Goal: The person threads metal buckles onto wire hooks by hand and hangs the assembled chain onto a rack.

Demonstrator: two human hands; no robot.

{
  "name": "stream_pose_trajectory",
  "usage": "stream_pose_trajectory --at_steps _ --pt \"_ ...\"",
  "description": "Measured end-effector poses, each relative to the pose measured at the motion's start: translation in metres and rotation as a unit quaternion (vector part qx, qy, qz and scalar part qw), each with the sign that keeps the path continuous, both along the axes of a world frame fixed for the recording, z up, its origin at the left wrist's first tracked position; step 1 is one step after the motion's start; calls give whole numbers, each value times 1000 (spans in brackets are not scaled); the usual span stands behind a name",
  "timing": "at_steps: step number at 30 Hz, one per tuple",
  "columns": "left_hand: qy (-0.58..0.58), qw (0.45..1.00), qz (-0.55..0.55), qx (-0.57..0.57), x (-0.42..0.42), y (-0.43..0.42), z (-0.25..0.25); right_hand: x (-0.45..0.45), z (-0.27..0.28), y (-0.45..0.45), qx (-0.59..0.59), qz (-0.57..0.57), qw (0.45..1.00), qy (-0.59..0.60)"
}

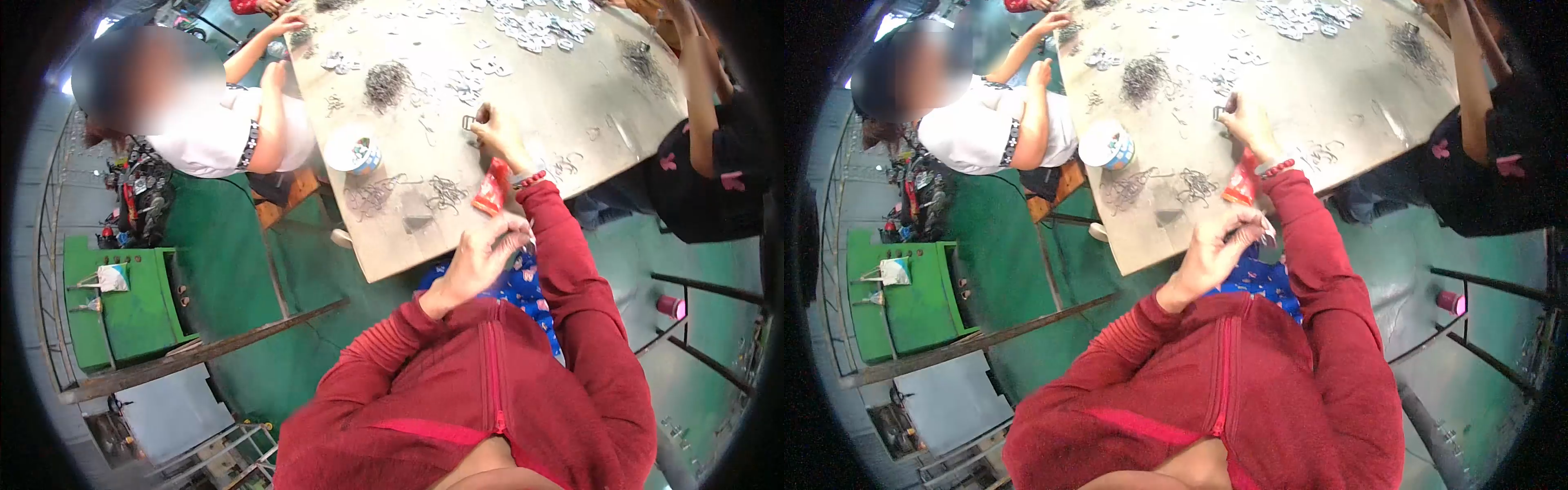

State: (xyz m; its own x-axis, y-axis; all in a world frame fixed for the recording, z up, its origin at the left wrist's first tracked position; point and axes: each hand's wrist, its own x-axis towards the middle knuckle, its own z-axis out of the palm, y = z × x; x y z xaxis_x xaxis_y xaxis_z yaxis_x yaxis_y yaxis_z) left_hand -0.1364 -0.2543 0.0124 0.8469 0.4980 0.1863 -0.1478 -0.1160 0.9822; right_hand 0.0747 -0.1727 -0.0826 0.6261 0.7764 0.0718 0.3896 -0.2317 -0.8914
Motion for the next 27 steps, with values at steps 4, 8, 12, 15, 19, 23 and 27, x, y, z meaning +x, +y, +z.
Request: stream_pose_trajectory --at_steps 4,8,12,15,19,23,27 --pt "6 999 -8 -31 10 5 -6 -14 51 -93 116 -23 970 214" --pt "8 1000 0 -19 20 3 1 -50 109 -169 88 -74 985 130" --pt "-1 998 -7 70 27 -4 11 -75 131 -198 109 -112 984 86" --pt "15 995 -2 103 27 -5 6 -80 132 -200 168 -98 977 85" --pt "14 994 3 109 17 -5 4 -83 132 -200 195 -101 959 177" --pt "58 979 97 171 15 41 0 -78 132 -202 201 -77 947 238" --pt "306 862 258 311 30 140 -36 -74 130 -206 229 -68 930 280"
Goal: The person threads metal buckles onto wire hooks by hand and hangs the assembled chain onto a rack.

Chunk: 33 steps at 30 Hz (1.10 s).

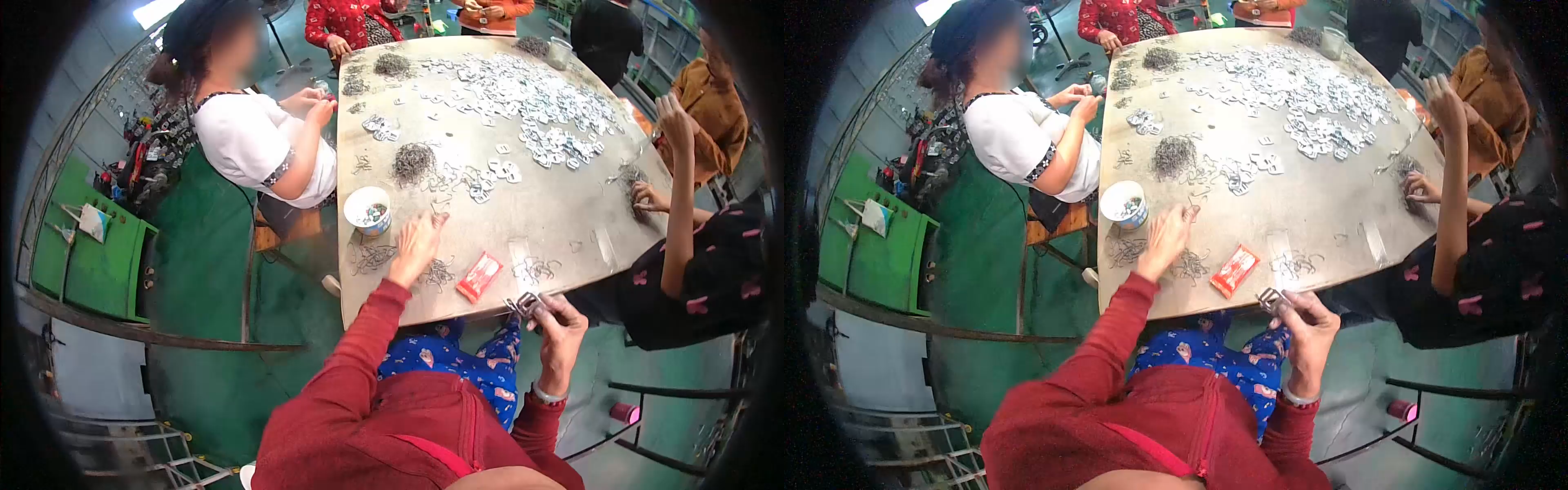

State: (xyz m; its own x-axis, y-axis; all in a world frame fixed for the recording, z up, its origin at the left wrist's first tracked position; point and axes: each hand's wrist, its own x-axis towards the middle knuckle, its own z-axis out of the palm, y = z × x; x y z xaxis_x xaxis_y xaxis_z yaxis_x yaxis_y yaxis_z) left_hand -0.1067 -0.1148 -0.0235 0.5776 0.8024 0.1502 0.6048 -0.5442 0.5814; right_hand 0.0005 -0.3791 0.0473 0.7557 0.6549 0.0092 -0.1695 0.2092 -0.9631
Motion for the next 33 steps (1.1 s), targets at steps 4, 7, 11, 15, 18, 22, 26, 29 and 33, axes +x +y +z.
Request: stream_pose_trajectory --at_steps 4,7,11,15,18,22,26,29,33 --pt "48 988 67 129 18 31 -55 8 -9 -1 16 -3 1000 -24" --pt "76 984 -35 159 19 38 -72 14 -14 -3 2 -3 1000 -31" --pt "107 981 -34 157 18 32 -71 13 -9 -6 -10 10 1000 -14" --pt "43 990 -58 124 14 41 -48 10 -14 -13 0 20 999 -42" --pt "-85 987 -69 117 10 37 -20 3 -16 -21 -5 7 999 -37" --pt "-207 955 -132 -163 8 -8 44 -13 -8 -22 -76 -33 996 -43" --pt "-253 873 -251 -332 -4 -102 77 -22 -18 -26 -106 -66 989 -82" --pt "-281 867 -376 -167 -6 -141 78 -29 -19 -27 -42 -89 995 -28" --pt "-285 897 -337 -26 -2 -163 62 -35 -18 -31 -12 -96 995 -35"
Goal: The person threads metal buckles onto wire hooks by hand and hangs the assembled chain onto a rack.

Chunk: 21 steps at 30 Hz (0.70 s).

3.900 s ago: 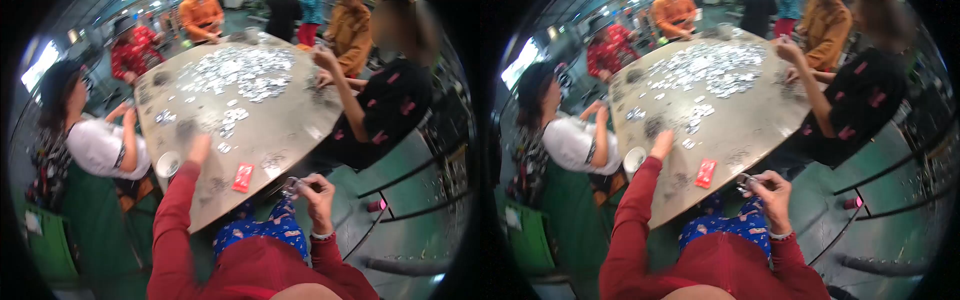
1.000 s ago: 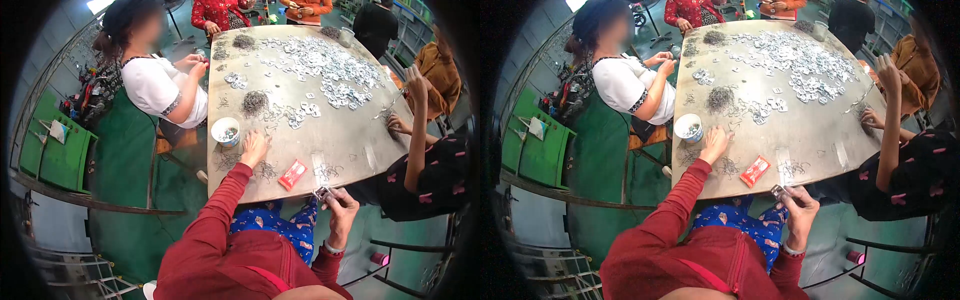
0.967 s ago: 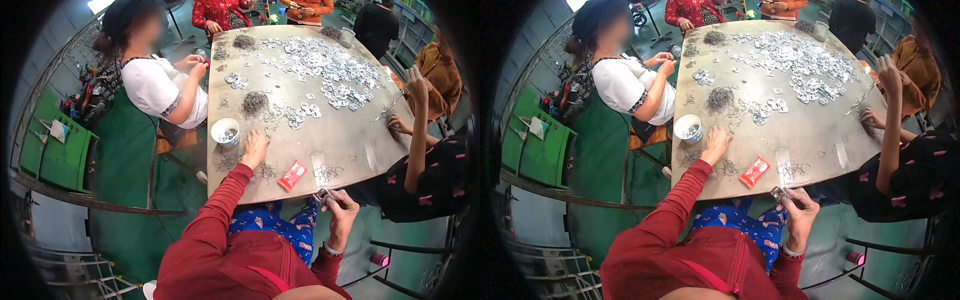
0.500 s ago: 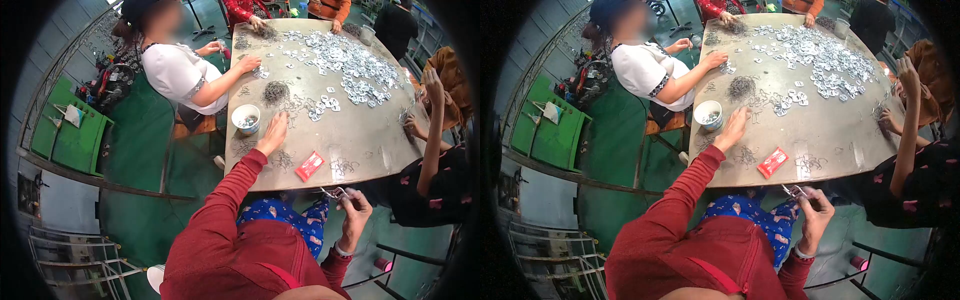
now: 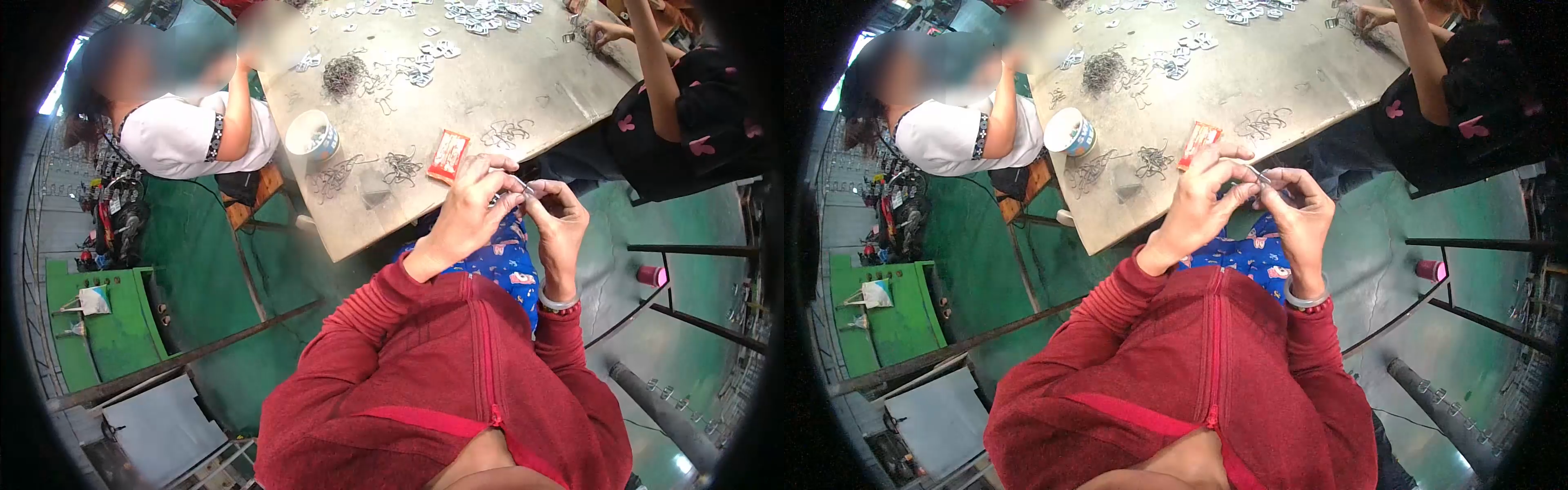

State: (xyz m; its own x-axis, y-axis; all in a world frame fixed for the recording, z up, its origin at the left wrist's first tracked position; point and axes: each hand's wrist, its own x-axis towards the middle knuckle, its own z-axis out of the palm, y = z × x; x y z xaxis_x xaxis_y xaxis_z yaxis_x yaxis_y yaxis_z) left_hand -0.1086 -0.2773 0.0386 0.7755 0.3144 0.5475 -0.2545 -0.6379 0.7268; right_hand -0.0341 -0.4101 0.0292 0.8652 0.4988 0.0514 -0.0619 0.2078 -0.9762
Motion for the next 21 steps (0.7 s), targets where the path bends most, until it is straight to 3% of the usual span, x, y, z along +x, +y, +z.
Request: stream_pose_trajectory --at_steps 8,10,12,14,19,21 --pt "-8 997 -16 -77 6 2 -10 13 7 3 11 52 995 -85" --pt "-1 994 -34 -100 7 8 -10 31 3 7 40 77 996 -13" --pt "8 988 -49 -145 5 12 -5 57 5 25 13 86 996 -17" --pt "31 982 -59 -176 2 16 -6 84 13 62 -105 103 989 -16" --pt "57 964 -107 -236 -7 24 -11 146 -49 213 -92 283 953 59" --pt "58 961 -113 -246 -9 27 -12 148 -74 273 -149 254 955 45"
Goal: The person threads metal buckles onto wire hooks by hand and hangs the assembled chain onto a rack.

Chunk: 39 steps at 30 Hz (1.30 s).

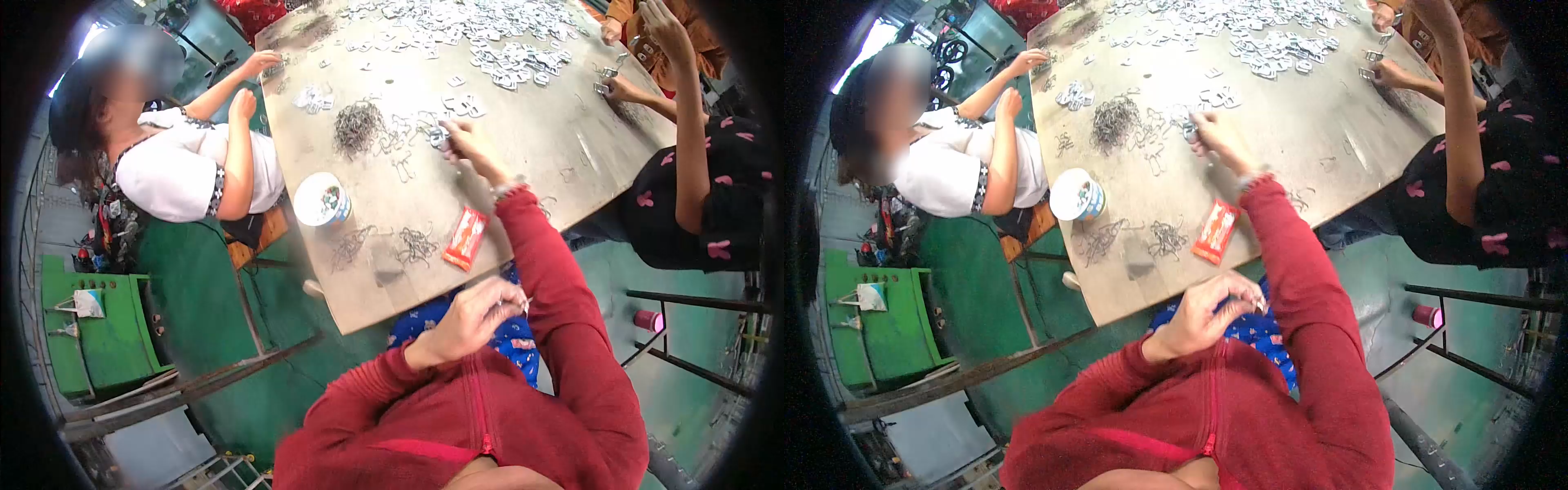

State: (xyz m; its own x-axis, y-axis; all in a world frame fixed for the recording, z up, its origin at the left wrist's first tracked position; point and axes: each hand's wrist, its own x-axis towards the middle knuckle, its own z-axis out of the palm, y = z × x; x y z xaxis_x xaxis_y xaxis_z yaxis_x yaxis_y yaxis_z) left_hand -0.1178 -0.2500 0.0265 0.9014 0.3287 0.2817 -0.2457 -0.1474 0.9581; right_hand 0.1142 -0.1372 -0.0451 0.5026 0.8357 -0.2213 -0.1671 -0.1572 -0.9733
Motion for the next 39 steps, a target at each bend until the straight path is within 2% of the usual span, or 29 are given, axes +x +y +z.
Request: stream_pose_trajectory --at_steps 2,3,4,5,6,9,12,15,17,19,20,21,22,23,25,28,29,32,35,36,39 --pt "16 1000 -10 6 -1 4 -3 3 -32 40 -91 -39 991 -88" --pt "19 1000 -8 -1 -1 6 -4 -5 -20 40 -112 -66 984 -124" --pt "29 999 -12 3 -2 9 -5 -12 -2 33 -106 -73 982 -138" --pt "35 999 -14 4 -3 11 -4 -12 -9 37 -104 -90 971 -196" --pt "32 999 -21 -9 -3 13 -7 -6 -46 42 -44 -127 946 -296" --pt "19 999 -30 -28 -2 14 -10 -1 -43 10 -42 -136 946 -290" --pt "-3 999 -30 -24 -1 9 -12 10 -55 -32 -3 -164 904 -395" --pt "48 996 -30 -62 -2 3 -10 -4 -14 -96 -32 -101 971 -216" --pt "14 1000 7 -14 3 1 -12 -17 5 -139 1 -82 985 -154" --pt "37 999 32 20 6 2 -6 -46 36 -177 36 -120 986 -108" --pt "10 998 48 33 9 1 -5 -58 43 -196 36 -133 988 -64" --pt "48 998 18 19 9 4 -5 -75 63 -211 43 -151 984 -86" --pt "26 997 48 54 11 2 -1 -85 72 -224 46 -168 979 -102" --pt "44 997 28 59 13 4 -4 -97 77 -237 46 -183 975 -113" --pt "7 998 16 68 15 1 -10 -121 91 -248 106 -212 957 -170" --pt "-17 993 47 103 14 -8 -10 -131 89 -251 106 -257 941 -192" --pt "-16 994 47 96 13 -9 -9 -134 87 -250 113 -265 942 -173" --pt "-15 983 74 170 11 -8 -20 -134 83 -247 156 -303 933 -115" --pt "-26 989 80 122 8 -7 -27 -131 74 -243 188 -275 942 -43" --pt "-37 994 72 67 8 -4 -29 -131 72 -241 192 -273 942 -21" --pt "43 967 228 101 11 41 -31 -132 72 -239 207 -254 945 10"
